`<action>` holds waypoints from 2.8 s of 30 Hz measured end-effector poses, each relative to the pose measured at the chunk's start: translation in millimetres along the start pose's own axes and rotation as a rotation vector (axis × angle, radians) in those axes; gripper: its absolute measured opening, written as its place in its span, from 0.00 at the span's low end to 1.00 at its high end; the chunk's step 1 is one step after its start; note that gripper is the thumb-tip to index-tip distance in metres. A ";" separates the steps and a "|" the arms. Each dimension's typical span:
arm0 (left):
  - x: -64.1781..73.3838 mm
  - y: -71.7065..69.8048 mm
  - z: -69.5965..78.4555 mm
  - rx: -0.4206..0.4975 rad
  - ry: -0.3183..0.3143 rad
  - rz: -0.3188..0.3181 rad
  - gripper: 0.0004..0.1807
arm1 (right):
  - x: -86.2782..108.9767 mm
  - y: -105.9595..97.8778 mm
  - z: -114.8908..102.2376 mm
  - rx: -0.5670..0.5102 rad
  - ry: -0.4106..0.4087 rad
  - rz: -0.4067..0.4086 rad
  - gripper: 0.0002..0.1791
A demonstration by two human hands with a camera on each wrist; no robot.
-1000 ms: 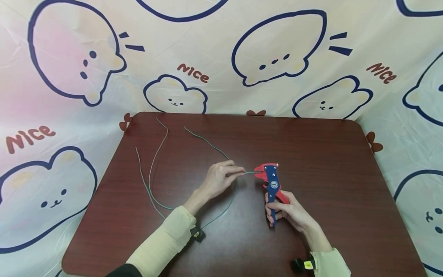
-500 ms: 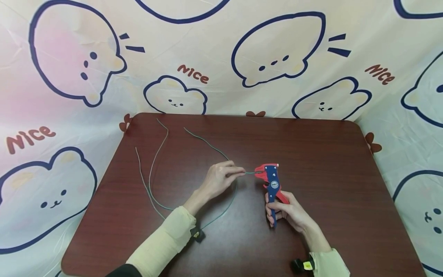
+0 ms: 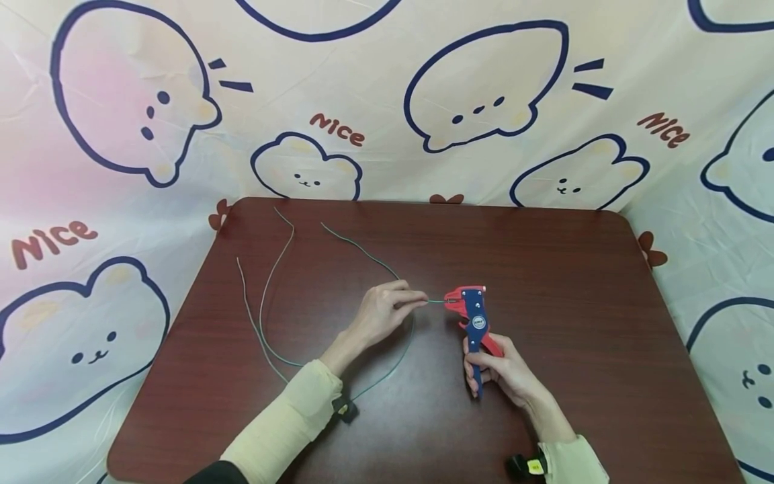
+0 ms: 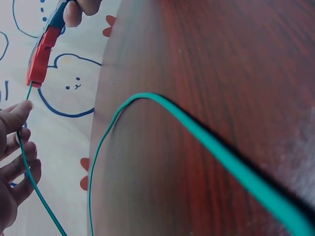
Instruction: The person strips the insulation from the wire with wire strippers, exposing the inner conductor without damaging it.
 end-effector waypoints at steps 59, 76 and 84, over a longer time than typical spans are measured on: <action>2.7 1.7 -3.3 -0.009 -0.005 0.017 0.08 | -8.3 8.4 11.6 0.150 -0.157 0.160 0.11; 2.9 3.9 -2.8 -0.004 0.001 -0.006 0.08 | -6.4 5.7 11.2 0.228 -0.169 0.388 0.13; 3.7 2.9 -4.2 -0.009 -0.005 -0.012 0.08 | -9.1 5.9 14.4 0.218 -0.140 0.377 0.14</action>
Point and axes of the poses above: each hand's wrist, its own x-axis away from the middle knuckle, its own y-axis out of the palm, z = x × y, the point moved 5 cm from there along -x, towards the middle knuckle, and after that the axes turned 11 degrees about -x, right-handed, at the moved point
